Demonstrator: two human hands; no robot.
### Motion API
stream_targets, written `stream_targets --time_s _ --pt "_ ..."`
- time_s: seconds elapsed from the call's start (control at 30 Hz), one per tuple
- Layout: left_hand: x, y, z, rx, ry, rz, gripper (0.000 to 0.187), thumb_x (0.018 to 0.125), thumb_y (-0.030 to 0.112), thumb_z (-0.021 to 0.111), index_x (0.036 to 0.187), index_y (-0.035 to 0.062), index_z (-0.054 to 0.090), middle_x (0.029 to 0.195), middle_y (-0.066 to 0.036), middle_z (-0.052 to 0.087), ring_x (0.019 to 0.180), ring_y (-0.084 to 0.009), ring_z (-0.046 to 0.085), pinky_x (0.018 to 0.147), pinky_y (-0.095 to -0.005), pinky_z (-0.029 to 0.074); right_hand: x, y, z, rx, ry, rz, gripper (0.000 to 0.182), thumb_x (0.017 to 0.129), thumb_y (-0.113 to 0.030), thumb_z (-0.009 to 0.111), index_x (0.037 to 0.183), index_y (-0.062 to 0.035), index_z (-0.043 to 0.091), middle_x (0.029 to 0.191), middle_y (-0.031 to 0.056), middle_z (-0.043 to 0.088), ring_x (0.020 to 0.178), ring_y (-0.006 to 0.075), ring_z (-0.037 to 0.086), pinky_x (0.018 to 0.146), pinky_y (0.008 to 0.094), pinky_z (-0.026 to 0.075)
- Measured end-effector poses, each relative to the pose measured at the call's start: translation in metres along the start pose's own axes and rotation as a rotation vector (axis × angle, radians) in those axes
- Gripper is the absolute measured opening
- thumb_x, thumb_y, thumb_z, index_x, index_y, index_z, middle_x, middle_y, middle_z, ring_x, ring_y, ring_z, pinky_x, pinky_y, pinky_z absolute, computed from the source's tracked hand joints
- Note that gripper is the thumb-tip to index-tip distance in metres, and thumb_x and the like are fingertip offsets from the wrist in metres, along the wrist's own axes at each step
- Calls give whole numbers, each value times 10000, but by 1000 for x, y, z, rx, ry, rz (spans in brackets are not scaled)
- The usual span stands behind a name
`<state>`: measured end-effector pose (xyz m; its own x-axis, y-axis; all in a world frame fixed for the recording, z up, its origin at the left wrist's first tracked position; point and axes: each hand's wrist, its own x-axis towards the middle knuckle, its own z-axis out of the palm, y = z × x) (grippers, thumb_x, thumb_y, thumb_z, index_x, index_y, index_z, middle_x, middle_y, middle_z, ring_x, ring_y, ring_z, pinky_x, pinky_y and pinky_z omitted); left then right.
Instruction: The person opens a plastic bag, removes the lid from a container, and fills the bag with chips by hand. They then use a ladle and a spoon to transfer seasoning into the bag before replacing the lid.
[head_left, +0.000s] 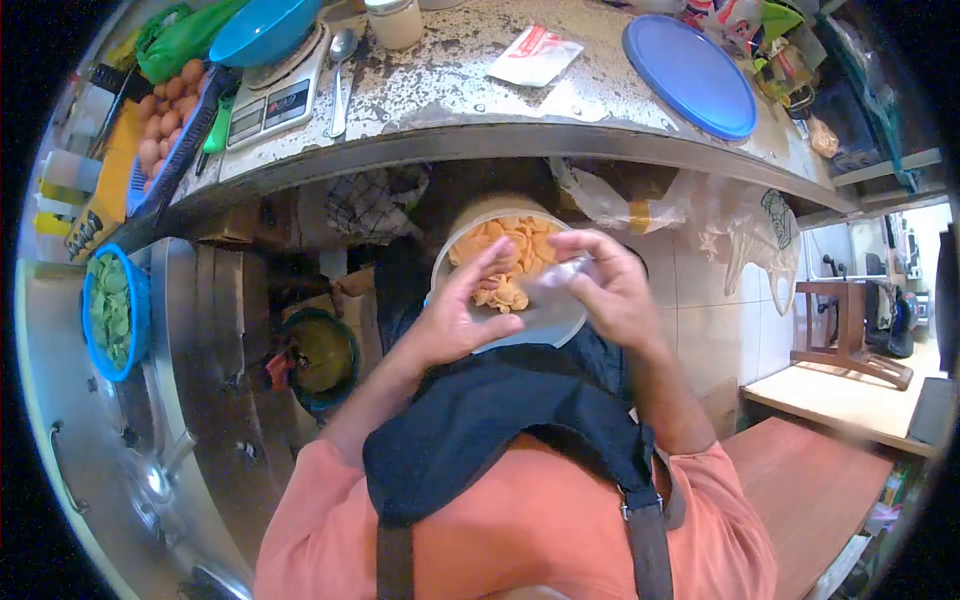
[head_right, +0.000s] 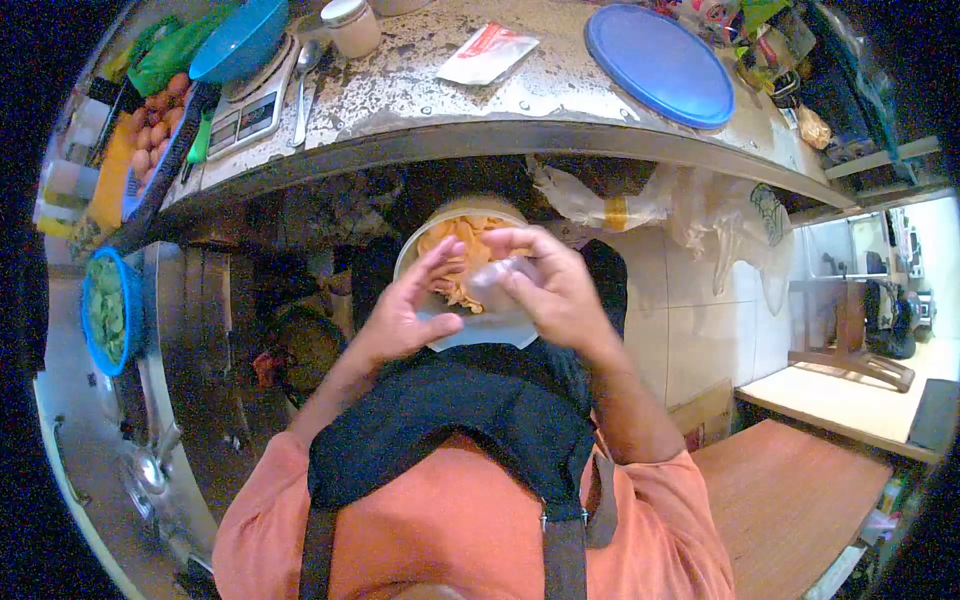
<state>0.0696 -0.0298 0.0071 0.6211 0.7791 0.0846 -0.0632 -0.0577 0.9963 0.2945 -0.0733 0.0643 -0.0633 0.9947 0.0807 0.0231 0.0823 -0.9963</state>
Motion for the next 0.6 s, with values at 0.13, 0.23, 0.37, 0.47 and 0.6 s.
stream_targets --time_s 0.13,0.23,0.37,0.47,0.6 --pt "10 4 13 -238 -30 -140 589 858 263 749 1333 11 511 1251 -74 590 1118 -144 566 954 -321 459 11 42 18 376 128 265 199 907 -106 665 1079 -32 600 973 28 654 879 114 617 822 278 506" --pt "9 2 9 -206 117 -339 346 879 202 726 1143 1 628 1030 -25 662 913 -103 616 814 -273 505 13 52 10 451 149 281 179 901 -116 681 1047 -39 614 936 33 660 857 102 617 785 260 508" --pt "-1 -7 0 -27 216 -273 172 880 121 702 989 -7 670 871 -41 692 782 -102 635 696 -262 516 14 53 0 274 118 378 183 879 -140 710 1001 -27 635 904 42 676 822 121 631 768 281 521" --pt "-17 -8 -6 258 196 -216 214 839 119 731 1010 8 666 861 -74 702 765 -128 649 696 -277 521 7 29 1 -407 129 13 221 845 -175 740 975 -19 652 900 80 692 786 160 646 740 307 527" --pt "-36 7 -4 380 155 -273 313 772 134 785 1037 18 668 883 -115 707 769 -167 669 721 -297 531 -16 21 -7 -574 -199 106 230 809 -143 747 1002 -36 684 859 144 675 732 235 657 655 340 511"
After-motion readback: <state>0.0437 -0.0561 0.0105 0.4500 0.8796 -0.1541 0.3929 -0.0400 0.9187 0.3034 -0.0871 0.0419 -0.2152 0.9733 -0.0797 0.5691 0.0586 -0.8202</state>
